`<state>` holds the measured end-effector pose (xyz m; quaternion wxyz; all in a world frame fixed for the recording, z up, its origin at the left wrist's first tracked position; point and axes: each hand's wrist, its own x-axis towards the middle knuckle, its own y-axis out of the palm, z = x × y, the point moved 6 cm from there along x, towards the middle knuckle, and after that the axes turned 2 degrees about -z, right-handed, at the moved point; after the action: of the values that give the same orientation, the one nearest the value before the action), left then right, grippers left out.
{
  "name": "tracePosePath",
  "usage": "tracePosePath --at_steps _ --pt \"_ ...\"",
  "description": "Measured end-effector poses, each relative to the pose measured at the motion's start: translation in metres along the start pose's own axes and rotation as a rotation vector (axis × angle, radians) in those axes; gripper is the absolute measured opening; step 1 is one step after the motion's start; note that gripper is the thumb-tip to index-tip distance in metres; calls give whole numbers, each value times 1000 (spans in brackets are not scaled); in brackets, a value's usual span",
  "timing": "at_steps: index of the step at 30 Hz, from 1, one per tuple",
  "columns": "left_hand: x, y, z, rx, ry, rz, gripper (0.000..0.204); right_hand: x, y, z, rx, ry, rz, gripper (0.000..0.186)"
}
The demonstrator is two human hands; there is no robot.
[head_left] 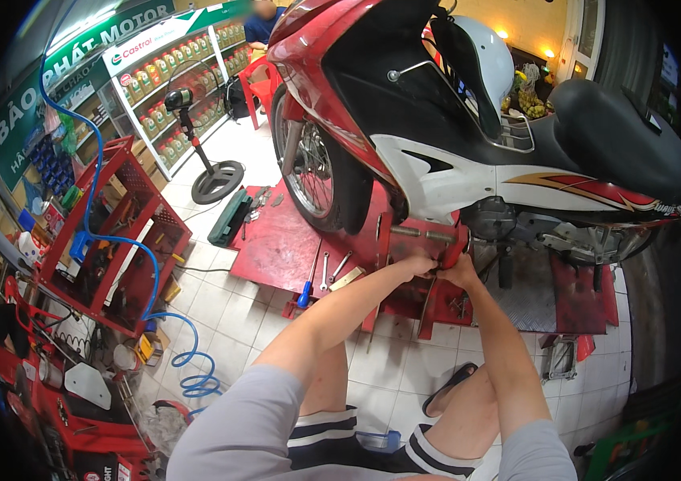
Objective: The person sits on a small stool in a workshop and works on the rear brake assembly of a red and white motorcycle. They use a wrench to tighten bolts on the brake caliper and adjust the brake pads, occasionally reaching for tools on the lift platform.
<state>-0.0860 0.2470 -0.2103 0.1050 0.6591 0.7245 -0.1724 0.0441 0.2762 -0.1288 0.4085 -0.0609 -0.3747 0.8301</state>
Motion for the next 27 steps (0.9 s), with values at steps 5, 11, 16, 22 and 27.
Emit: tracePosePath --at_steps 5,11,16,22,27 --pt "1 9 -9 93 86 -18 23 -2 7 -20 102 49 -59 42" --pt "8 11 -12 253 112 -38 23 2 6 -30 150 -25 -129 48" --pt "24 -16 16 786 148 -33 23 8 18 -8 150 -23 -75 41" --pt "36 -8 24 -89 -5 83 23 1 15 -30 93 104 -59 39" --pt "19 5 13 -58 -74 10 23 -2 6 -39 69 123 -92 40"
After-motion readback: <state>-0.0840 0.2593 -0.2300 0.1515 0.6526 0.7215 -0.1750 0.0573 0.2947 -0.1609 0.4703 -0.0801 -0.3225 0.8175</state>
